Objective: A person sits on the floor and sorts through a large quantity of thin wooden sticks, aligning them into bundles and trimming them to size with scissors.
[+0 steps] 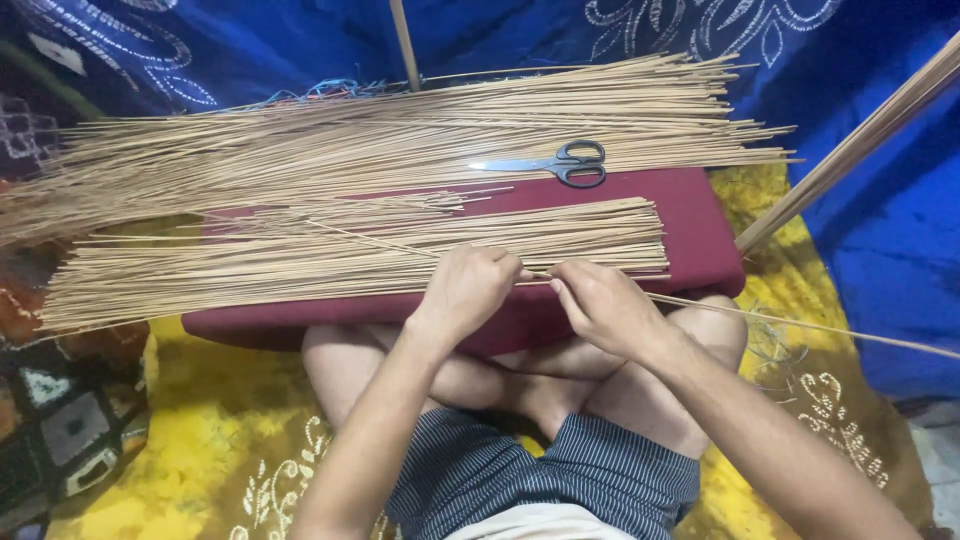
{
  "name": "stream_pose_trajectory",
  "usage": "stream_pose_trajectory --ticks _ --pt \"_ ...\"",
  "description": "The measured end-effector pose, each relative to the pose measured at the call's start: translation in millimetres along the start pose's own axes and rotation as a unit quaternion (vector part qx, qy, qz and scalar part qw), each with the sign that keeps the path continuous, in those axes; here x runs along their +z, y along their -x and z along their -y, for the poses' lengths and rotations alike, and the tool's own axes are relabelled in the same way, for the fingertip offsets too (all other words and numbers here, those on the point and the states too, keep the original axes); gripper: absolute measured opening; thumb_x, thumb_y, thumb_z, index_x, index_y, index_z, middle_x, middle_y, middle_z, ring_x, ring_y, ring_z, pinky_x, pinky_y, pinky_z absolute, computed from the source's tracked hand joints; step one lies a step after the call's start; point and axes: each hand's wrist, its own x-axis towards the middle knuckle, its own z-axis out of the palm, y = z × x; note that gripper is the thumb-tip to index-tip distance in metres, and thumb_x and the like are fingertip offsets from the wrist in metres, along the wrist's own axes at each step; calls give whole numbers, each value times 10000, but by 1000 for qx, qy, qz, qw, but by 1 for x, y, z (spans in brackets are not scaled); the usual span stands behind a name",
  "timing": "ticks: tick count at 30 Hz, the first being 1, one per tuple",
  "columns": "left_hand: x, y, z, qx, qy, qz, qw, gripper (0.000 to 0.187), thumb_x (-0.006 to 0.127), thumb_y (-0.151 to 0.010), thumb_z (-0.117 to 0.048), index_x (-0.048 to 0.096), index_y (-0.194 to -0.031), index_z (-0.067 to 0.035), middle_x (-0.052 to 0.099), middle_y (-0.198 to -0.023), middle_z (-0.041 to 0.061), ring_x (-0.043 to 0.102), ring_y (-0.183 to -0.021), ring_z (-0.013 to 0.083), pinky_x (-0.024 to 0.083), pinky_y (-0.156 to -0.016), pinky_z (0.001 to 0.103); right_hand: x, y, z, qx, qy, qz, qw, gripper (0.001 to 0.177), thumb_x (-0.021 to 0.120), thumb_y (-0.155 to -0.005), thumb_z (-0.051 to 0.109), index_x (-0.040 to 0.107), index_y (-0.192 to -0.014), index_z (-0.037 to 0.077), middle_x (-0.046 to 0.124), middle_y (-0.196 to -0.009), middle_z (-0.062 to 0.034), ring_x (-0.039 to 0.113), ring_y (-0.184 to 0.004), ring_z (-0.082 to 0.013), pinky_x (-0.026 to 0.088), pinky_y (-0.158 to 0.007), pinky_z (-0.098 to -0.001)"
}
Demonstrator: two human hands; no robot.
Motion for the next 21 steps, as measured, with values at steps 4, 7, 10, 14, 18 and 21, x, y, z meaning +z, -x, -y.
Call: stream_pose_trajectory --ticks 4,7,10,14,18,21 --pt "13 1 2 2 -20 -1 1000 92 703 -922 -275 679 -849 -226 640 -697 -35 700 -688 215 540 -618 350 13 -6 -10 -25 36 -1 999 219 503 -955 56 639 -1127 46 710 -953 -173 730 -959 -404 594 -806 -475" --pt "-7 7 14 -10 -25 -12 1000 120 750 -897 -304 712 -905 -190 668 -752 -3 710 -765 226 533 -689 377 1 -4 -8 -21 40 14 999 222 500 -960 51 634 -1136 43 704 -942 -181 731 -953 -404 596 -801 -477" --pt "-12 15 26 -27 -34 -15 999 75 733 -926 -288 715 -923 -215 659 -775 -29 702 -808 197 501 -713 358 -3 -5 -6 -14 36 25 999 196 511 -962 52 642 -1107 34 717 -924 -184 738 -945 -408 601 -788 -474" --pt "9 19 20 -14 -13 -31 999 97 716 -928 -293 701 -870 -216 650 -746 -31 695 -786 188 496 -718 351 9 -12 8 -15 16 27 999 190 531 -990 131 651 -1105 39 715 -922 -196 737 -934 -415 601 -776 -497" --pt "23 19 15 -17 -7 -46 999 107 722 -915 -320 699 -860 -231 645 -735 -44 687 -767 181 489 -727 351 18 -18 18 -12 33 22 999 202 530 -968 92 644 -1134 71 713 -936 -170 732 -943 -411 596 -772 -506" --pt "-6 21 25 -14 -25 -75 997 98 760 -896 -290 724 -933 -206 660 -792 -25 681 -827 193 481 -793 368 13 -16 13 14 28 38 999 208 507 -974 86 642 -1132 80 718 -925 -171 734 -944 -420 591 -779 -516"
